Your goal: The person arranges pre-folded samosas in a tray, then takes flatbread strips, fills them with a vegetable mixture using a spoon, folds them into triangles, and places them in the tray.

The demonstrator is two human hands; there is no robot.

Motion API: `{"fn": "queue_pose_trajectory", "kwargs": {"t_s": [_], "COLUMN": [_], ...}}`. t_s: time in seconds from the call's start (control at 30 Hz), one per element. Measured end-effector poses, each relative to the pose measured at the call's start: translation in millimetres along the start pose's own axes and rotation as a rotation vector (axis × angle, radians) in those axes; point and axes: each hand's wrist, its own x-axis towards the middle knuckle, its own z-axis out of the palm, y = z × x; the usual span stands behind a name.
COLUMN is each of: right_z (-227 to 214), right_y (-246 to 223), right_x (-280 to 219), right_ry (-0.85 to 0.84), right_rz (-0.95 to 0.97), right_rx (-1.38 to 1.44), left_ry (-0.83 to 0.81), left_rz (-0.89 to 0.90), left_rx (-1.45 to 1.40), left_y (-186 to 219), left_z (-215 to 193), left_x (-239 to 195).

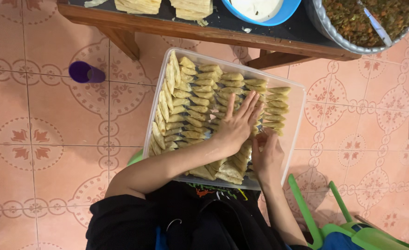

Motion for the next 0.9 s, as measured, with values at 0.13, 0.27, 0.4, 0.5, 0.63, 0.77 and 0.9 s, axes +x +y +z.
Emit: {"fn": "queue_pose_trajectory", "kwargs": {"t_s": [0.13, 0.27, 0.4, 0.5, 0.63, 0.77, 0.9], "right_z": [-1.2, -7.1, 9.6, 13.7, 1.4, -8.6, 5.2], "right_y": [12.3, 33.9, 34.9, 30.8, 23.7, 14.2, 1.1], "right_x": [-4.3, -8.4, -14.9, -15.7, -17.3, -37.5, -57.2], "right_ry": [-0.075, -0.118, -0.179, -0.144, -0.117, -0.25, -0.266], "right_rz": [0.187, 0.295, 0.302, 0.28, 0.267, 0.38, 0.25], "right_rx": [0.302, 0.365, 0.287, 0.314, 0.246, 0.134, 0.109], "left_ry": [0.129, 0.178, 0.077, 0.076, 0.093, 0.122, 0.079], "left_rz": [-0.021, -0.024, -0.006, -0.007, -0.024, -0.038, -0.035], "left_rx": [-0.061, -0.193, -0.066, -0.105, -0.087, -0.072, -0.114], "left_y": [4.5, 8.4, 7.3, 9.2, 11.9, 13.6, 9.2], "left_z": [19.4, 31.0, 29.2, 29.6, 36.3, 43.1, 30.2], "left_x": [0.3, -1.2, -0.5, -2.3, -1.8, -0.3, -2.2]}}
